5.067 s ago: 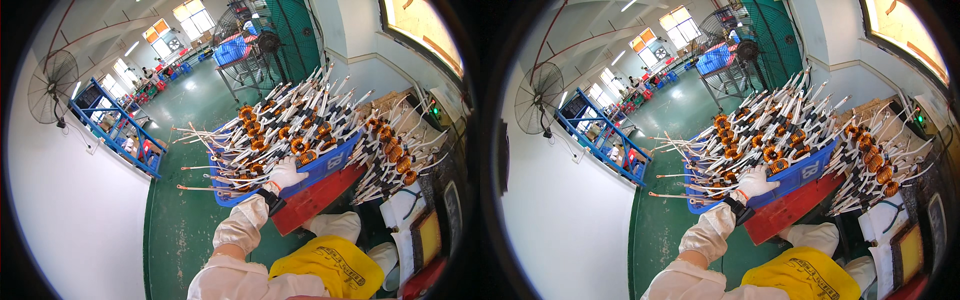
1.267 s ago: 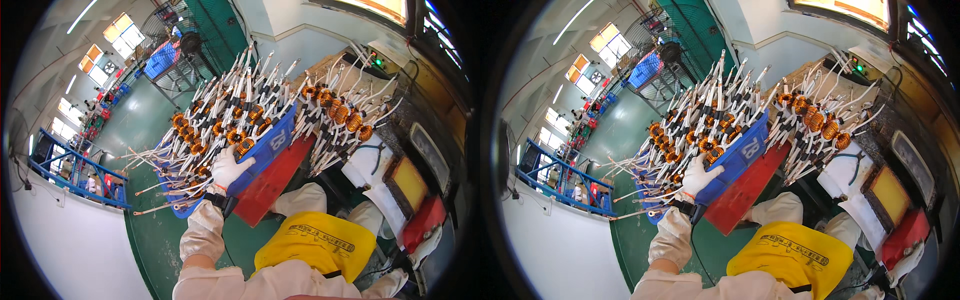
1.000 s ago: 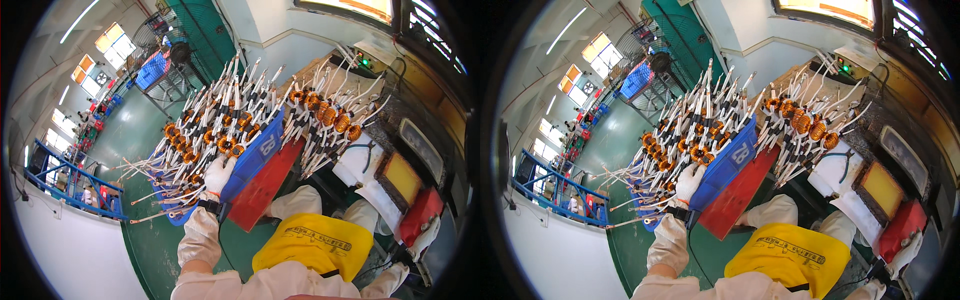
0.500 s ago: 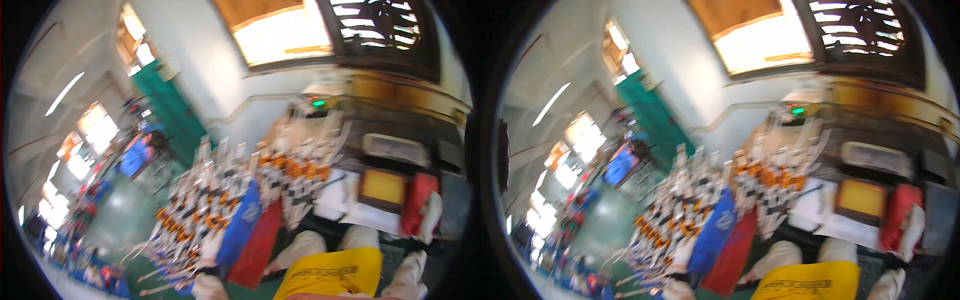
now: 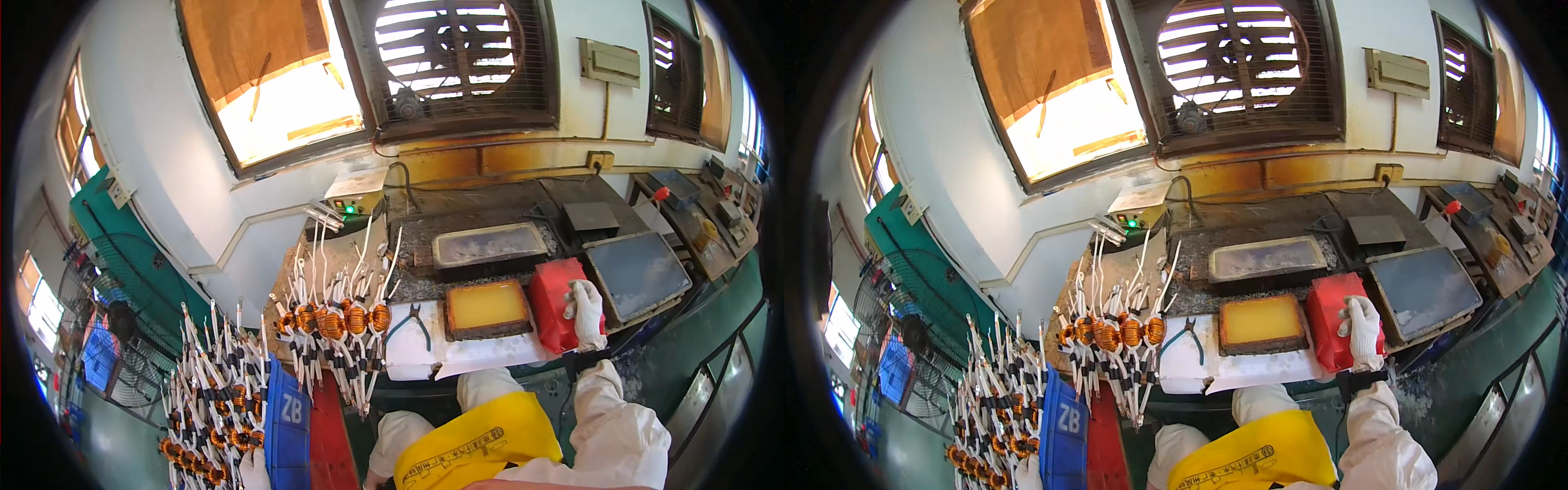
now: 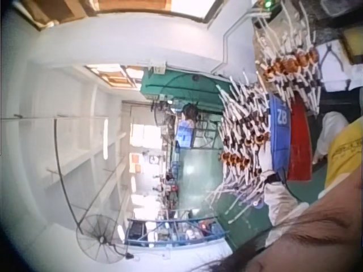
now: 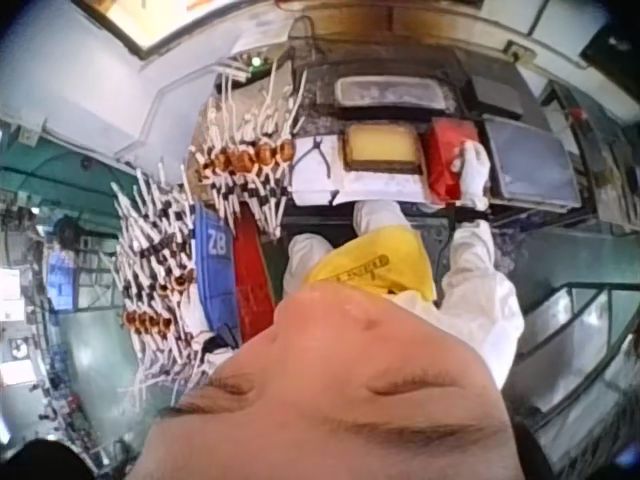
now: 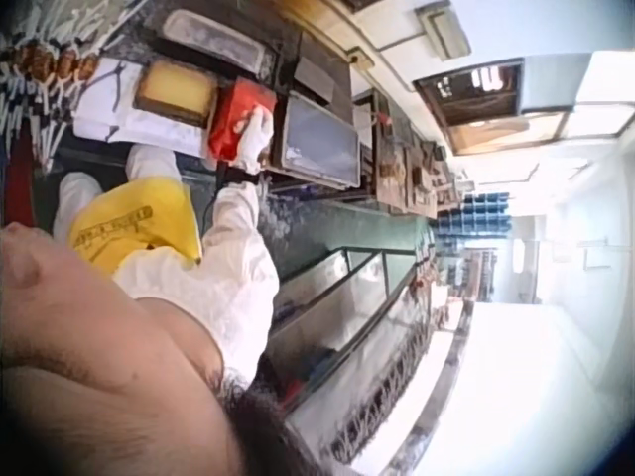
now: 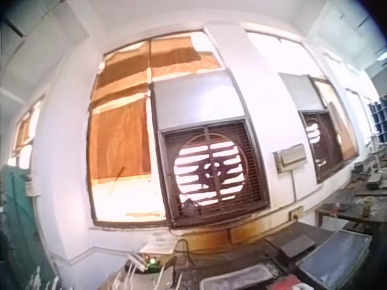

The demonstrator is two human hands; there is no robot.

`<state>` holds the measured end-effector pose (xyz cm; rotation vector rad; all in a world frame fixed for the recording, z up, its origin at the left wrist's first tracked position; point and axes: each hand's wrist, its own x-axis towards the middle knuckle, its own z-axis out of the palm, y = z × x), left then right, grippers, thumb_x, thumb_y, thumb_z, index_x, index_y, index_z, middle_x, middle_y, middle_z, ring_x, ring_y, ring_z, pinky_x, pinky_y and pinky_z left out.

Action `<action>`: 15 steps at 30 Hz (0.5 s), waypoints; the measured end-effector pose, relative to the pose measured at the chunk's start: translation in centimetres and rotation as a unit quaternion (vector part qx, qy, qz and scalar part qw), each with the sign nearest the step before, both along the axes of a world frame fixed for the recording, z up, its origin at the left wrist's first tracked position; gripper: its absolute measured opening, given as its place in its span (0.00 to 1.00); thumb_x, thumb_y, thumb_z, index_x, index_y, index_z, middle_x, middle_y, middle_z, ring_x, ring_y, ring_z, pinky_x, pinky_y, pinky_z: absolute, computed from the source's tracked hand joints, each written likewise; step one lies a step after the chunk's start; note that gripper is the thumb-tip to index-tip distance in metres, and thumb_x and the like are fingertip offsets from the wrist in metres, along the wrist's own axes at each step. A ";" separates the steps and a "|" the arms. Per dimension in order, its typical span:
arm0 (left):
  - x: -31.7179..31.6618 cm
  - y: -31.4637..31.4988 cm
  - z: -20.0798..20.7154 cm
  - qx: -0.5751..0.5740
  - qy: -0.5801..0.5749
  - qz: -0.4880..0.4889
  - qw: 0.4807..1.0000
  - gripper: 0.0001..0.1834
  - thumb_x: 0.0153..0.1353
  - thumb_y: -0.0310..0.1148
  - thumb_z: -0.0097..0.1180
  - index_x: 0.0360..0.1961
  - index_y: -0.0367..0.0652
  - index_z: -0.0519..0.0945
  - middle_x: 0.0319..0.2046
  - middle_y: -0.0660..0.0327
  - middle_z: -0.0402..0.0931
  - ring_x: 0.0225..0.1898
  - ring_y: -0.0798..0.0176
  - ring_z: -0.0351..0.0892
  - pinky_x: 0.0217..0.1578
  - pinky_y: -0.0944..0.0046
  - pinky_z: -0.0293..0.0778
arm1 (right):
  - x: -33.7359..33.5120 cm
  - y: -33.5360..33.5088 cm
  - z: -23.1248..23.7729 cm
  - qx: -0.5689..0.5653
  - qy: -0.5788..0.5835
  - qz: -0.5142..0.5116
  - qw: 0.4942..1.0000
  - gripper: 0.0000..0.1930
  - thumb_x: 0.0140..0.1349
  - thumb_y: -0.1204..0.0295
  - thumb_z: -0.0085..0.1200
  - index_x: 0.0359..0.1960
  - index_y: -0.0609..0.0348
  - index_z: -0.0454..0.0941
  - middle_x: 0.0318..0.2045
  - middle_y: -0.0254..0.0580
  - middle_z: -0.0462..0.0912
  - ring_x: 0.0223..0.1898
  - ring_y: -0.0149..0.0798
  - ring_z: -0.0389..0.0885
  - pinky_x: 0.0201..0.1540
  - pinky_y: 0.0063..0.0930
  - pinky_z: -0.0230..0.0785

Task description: Tinning the ends of copper coils by dipping them into a solder pot.

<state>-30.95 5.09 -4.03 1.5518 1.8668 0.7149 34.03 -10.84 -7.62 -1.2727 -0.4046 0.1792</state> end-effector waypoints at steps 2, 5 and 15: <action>0.7 -0.5 0.5 0.006 -0.010 -0.006 1.000 0.26 0.63 0.45 0.47 0.49 0.30 0.74 0.46 0.47 0.75 0.47 0.53 0.72 0.52 0.62 0.63 | 0.1 -0.1 -0.1 -0.001 0.003 -0.001 1.000 0.10 0.65 0.67 0.46 0.39 0.62 0.74 0.21 0.36 0.75 0.11 0.23 0.66 0.13 0.17 0.60; 0.3 -2.1 0.3 0.118 0.006 0.051 0.992 0.24 0.64 0.42 0.46 0.48 0.29 0.74 0.46 0.47 0.75 0.48 0.55 0.72 0.52 0.63 0.64 | 0.1 0.0 0.0 -0.012 0.009 0.007 1.000 0.11 0.65 0.68 0.45 0.40 0.64 0.74 0.21 0.37 0.75 0.11 0.24 0.66 0.13 0.18 0.61; 0.5 -0.4 -0.1 0.250 -0.228 0.197 0.920 0.15 0.61 0.45 0.52 0.35 0.43 0.74 0.27 0.66 0.67 0.25 0.71 0.65 0.20 0.73 0.68 | 0.3 0.2 -0.2 -0.006 0.003 0.044 0.999 0.10 0.65 0.67 0.47 0.39 0.61 0.74 0.21 0.32 0.74 0.12 0.21 0.65 0.14 0.14 0.59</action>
